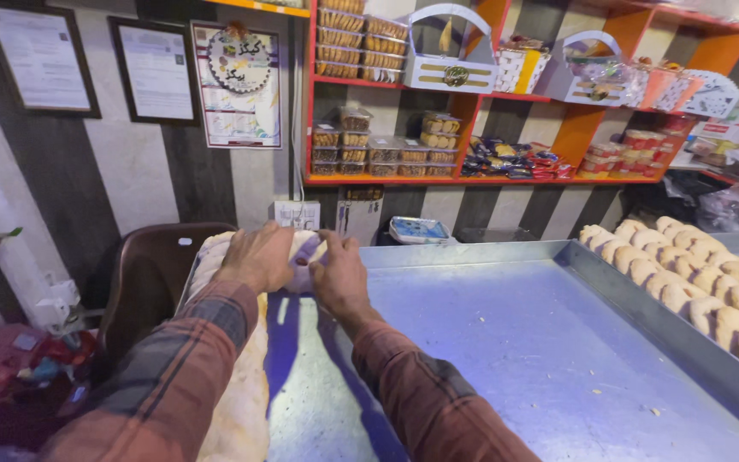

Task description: The person sorts round pieces of bread, moving them from a large cardboard box onto a metal tray.

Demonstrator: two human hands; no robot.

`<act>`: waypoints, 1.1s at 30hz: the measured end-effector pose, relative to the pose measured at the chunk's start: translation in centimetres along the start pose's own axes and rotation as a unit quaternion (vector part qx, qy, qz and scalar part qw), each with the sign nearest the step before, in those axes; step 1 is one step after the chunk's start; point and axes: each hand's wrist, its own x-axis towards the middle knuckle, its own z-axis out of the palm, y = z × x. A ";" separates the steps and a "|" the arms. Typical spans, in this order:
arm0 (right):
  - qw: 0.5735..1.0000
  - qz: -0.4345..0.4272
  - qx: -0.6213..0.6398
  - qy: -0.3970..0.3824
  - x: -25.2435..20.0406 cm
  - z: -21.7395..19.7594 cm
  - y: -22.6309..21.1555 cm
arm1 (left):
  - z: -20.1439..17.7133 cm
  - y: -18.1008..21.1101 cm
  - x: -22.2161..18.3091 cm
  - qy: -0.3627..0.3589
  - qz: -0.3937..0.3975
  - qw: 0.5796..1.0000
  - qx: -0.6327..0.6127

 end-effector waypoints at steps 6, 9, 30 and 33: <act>1.000 -0.023 -0.016 0.002 1.2 0.6 0.4 | -1.2 1.2 -1.2 -0.019 -0.013 1.000 0.011; 0.998 -0.049 -0.033 -0.001 1.7 1.1 0.9 | -1.4 2.1 -1.9 -0.017 -0.009 0.998 0.061; 0.957 -0.218 -0.189 -0.025 0.7 -0.9 0.6 | -0.7 1.1 -1.3 -0.022 -0.040 0.989 0.139; 0.955 -0.181 -0.232 -0.021 -0.3 -1.8 -0.3 | 0.3 0.2 -0.1 -0.006 -0.053 0.988 0.147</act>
